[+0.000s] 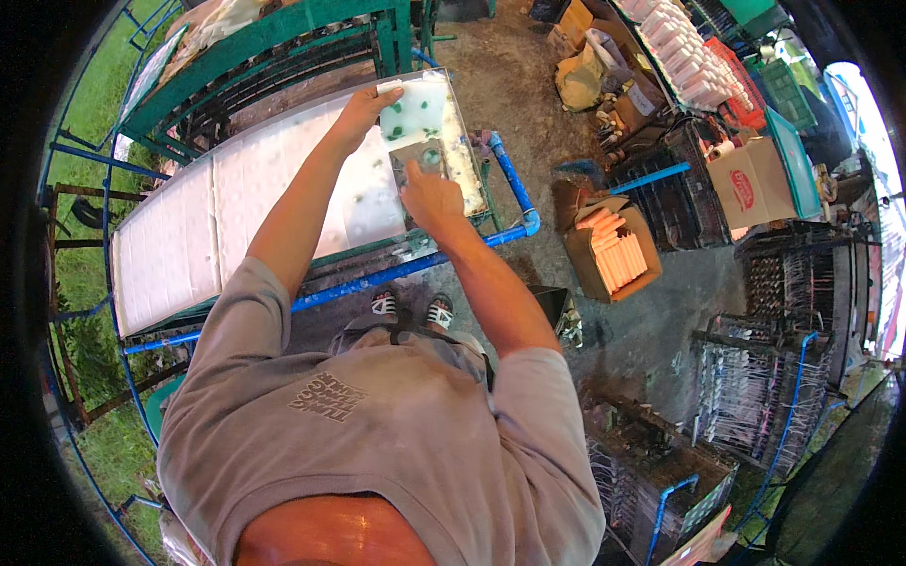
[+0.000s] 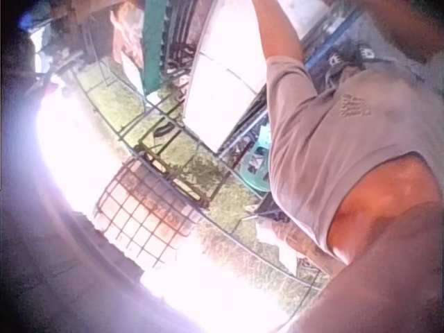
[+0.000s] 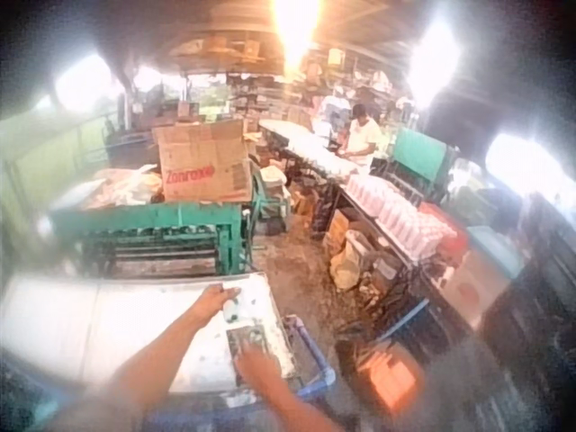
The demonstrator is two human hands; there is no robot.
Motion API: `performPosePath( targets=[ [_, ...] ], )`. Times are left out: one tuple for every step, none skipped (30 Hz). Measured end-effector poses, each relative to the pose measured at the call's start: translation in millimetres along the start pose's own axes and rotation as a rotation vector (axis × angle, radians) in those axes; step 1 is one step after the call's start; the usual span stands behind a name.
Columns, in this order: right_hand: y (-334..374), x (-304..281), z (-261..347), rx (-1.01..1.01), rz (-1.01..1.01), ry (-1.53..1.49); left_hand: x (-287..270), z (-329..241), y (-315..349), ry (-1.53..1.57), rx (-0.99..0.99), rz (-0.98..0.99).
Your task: The person uses a metal spatula to spread a white paste onto a large sheet of dough on a tray. They then place small green vegetable pieces into circular indentations on the tray and fold the dough over them to form individual portions.
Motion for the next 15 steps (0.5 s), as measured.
performPosePath(
  targets=[
    [15,-7,0,0.014,0.056,0.001,1,3,1,-0.002,-0.001,0.005],
    [26,-9,-2,0.017,0.065,-0.007,1,5,1,-0.005,-0.015,0.005],
    [33,-13,-5,0.023,0.062,-0.011,3,-1,-2,-0.013,-0.018,0.012],
    [35,-16,-7,0.027,0.060,-0.016,4,-5,-4,-0.020,-0.021,0.016],
    [33,-16,-7,0.048,0.052,0.008,4,-7,-2,-0.015,-0.011,0.004],
    [32,-15,-7,0.074,0.043,0.030,6,-6,0,-0.013,-0.002,-0.004],
    [31,-14,-8,0.098,0.035,0.051,7,-6,0,-0.011,0.006,-0.014],
    [24,-10,-9,0.083,0.014,0.067,5,-7,0,-0.013,0.004,-0.010],
    [17,-3,-12,0.074,-0.005,0.077,3,-7,1,-0.019,-0.005,-0.002],
    [7,3,-16,0.063,-0.030,0.095,3,-9,-1,-0.023,-0.004,0.006],
    [-5,10,-17,0.047,-0.022,0.140,5,-9,-1,0.009,0.001,-0.001],
    [-17,21,-18,0.031,-0.012,0.183,8,-7,1,0.040,0.005,-0.008],
    [-29,30,-21,0.011,-0.010,0.228,8,-11,2,0.069,0.017,-0.018],
    [-29,37,-24,-0.033,-0.204,0.177,7,-17,1,0.029,-0.021,-0.027],
    [-32,39,-20,-0.003,-0.160,0.177,1,-16,0,0.030,-0.024,-0.026]
  ],
)
Point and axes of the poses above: each hand's wrist, its own y-axis away from the middle knuckle, its own x-axis out of the palm, z = x × y, the point moved 1 cm from there along -y, towards the middle knuckle, and after that the axes turned 8 degrees about -x, right-handed, at the moved point
